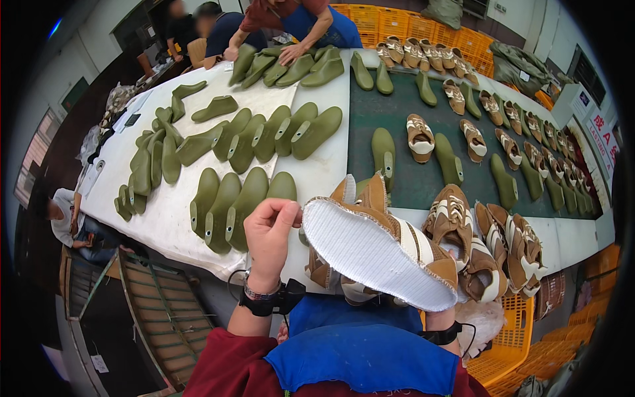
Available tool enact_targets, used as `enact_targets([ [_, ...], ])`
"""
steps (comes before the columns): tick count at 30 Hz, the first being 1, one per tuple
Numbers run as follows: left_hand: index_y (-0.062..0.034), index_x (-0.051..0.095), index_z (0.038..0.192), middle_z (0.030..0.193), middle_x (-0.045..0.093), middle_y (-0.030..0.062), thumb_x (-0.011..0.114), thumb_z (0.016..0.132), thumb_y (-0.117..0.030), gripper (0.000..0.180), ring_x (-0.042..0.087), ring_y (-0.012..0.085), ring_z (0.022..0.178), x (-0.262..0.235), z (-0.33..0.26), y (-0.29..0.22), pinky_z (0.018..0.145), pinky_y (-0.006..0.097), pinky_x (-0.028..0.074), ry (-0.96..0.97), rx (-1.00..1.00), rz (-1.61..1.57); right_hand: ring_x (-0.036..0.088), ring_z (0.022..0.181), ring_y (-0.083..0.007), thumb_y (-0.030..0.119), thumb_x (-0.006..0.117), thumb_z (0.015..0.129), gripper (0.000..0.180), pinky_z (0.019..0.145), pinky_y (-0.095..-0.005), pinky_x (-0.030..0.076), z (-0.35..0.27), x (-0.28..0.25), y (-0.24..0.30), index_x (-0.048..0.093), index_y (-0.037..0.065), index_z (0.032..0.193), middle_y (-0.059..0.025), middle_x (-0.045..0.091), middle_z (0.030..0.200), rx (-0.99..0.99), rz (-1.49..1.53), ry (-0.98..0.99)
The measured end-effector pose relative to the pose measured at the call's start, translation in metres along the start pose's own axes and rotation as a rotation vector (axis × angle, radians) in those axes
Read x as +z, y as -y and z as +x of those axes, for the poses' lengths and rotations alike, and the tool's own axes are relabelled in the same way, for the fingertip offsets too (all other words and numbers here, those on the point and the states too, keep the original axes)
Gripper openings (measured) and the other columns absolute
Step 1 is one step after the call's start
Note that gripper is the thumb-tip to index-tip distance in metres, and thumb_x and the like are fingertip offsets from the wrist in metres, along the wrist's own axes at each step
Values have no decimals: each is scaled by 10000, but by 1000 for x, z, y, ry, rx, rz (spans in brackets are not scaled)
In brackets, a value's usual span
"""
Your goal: The recorder is assembling and inspecting shoes on a factory production line.
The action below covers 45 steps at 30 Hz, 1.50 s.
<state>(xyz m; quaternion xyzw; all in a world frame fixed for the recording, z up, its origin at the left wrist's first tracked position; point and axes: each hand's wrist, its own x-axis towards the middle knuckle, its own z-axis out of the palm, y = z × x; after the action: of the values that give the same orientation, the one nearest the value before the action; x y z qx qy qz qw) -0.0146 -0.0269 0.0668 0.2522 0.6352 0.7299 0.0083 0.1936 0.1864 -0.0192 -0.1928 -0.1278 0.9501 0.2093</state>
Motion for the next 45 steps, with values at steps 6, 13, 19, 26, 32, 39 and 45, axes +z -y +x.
enact_targets([
  [6,-13,554,925,737,587,34,525,924,-171,161,535,82,651,2,7,0,606,212,449,75,-63,-219,622,920,-245,413,426,925,491,832,-349,500,-1,4,2,546,-19,1123,-157,624,1042,-45,-33,22],
  [13,-54,499,1105,865,556,18,420,967,-267,265,524,63,725,6,16,21,625,205,439,36,-274,-141,621,918,-243,413,418,928,488,826,-346,502,-5,11,0,547,-12,1129,-142,625,1051,-51,-42,15],
  [19,-27,571,1043,866,569,1,430,963,-269,292,511,45,745,0,18,31,669,203,427,140,-295,-162,621,926,-249,420,425,923,496,832,-353,502,-3,6,-1,549,-14,1128,-150,618,1069,-39,-14,-25],
  [26,15,613,934,829,623,25,534,920,-187,218,553,63,728,-1,12,23,658,205,453,160,-222,-282,622,926,-262,436,440,912,518,825,-369,507,-2,2,-1,543,-21,1132,-160,615,1072,41,72,113],
  [32,11,605,901,811,618,21,555,908,-166,183,547,56,705,-3,11,15,639,196,449,124,-201,-304,623,924,-265,452,454,902,541,831,-371,506,-4,4,-3,537,-29,1135,-169,612,1073,-4,45,25],
  [39,-12,572,898,783,586,-3,539,920,-182,174,523,45,677,-1,10,14,624,189,437,117,-200,-294,624,920,-267,456,453,901,549,831,-370,506,-6,-2,-3,536,-35,1133,-171,612,1072,9,39,24],
  [45,-38,546,871,761,558,-19,531,926,-201,173,497,30,666,1,10,18,602,179,423,90,-188,-315,613,950,-263,439,437,910,526,844,-365,501,-3,-8,-2,527,-16,1158,-163,599,1105,20,44,66],
])
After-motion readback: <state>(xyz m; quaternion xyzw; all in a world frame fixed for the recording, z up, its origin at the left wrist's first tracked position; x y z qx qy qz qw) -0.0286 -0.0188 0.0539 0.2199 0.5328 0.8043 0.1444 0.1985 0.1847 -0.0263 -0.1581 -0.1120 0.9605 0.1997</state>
